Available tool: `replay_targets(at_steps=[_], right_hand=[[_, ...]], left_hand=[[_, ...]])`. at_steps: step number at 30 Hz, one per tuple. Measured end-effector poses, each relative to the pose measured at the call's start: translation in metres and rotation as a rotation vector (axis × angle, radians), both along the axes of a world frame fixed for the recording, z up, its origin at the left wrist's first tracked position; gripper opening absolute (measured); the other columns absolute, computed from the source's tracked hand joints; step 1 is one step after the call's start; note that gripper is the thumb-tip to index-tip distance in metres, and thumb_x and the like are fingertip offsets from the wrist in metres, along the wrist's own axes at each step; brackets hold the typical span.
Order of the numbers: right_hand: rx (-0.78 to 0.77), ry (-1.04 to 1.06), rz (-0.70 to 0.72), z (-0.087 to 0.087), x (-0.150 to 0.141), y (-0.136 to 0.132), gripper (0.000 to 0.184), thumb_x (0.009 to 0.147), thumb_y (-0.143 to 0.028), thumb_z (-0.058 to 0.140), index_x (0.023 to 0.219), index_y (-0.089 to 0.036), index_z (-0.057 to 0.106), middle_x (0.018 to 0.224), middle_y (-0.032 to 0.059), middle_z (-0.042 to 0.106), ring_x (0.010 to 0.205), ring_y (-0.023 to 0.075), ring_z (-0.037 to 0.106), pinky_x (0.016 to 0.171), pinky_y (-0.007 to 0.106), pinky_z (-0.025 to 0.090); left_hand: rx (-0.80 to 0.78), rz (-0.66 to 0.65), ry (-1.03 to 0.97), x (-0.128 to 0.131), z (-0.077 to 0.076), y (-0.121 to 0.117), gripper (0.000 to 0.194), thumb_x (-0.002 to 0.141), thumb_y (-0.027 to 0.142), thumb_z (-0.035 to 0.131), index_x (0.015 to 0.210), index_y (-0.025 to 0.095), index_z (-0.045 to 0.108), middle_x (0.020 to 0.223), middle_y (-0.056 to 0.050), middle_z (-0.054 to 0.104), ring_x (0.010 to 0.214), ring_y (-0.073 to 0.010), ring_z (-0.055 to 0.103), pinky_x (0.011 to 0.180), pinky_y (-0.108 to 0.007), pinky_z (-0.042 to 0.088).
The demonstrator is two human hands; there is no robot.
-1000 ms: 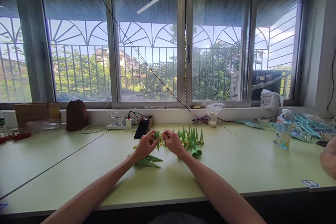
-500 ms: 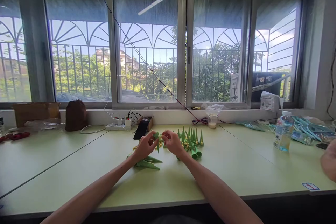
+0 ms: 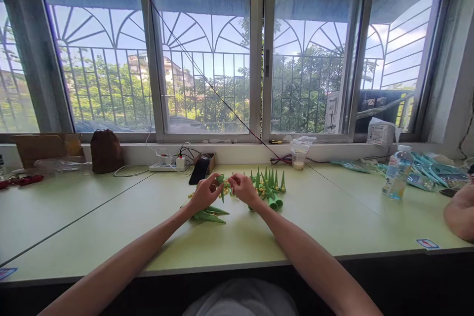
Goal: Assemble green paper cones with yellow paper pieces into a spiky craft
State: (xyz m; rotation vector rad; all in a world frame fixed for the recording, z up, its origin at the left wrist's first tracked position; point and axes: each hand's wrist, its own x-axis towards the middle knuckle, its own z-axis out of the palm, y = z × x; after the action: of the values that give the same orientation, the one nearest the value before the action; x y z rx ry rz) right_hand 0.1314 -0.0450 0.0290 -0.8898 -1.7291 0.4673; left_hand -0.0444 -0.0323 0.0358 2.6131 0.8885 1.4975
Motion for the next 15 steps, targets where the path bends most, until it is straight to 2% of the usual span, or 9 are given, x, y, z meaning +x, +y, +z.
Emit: replay_targets(at_steps=[12, 15], right_hand=[[0.003, -0.048, -0.046, -0.0006, 0.0019, -0.0001, 0.044, 0.091, -0.048, 0.042, 0.060, -0.018, 0.050, 0.045, -0.0027, 0.051, 0.039, 0.0097, 0.049, 0.043, 0.020, 0.036], [-0.008, -0.036, -0.033, 0.0006, 0.0017, -0.0010, 0.043, 0.091, -0.049, 0.043, 0.063, -0.018, 0.052, 0.048, -0.0022, 0.053, 0.040, 0.0102, 0.051, 0.043, 0.021, 0.037]], left_hand=[[0.008, -0.017, 0.027, 0.0000, 0.0010, -0.0019, 0.017, 0.083, 0.027, 0.056, 0.097, 0.019, 0.052, 0.054, 0.008, 0.052, 0.040, -0.0046, 0.039, 0.043, -0.017, 0.026], [0.006, -0.021, 0.020, 0.0003, 0.0014, -0.0021, 0.018, 0.083, 0.028, 0.056, 0.098, 0.019, 0.052, 0.054, 0.008, 0.052, 0.040, -0.0047, 0.039, 0.043, -0.017, 0.027]])
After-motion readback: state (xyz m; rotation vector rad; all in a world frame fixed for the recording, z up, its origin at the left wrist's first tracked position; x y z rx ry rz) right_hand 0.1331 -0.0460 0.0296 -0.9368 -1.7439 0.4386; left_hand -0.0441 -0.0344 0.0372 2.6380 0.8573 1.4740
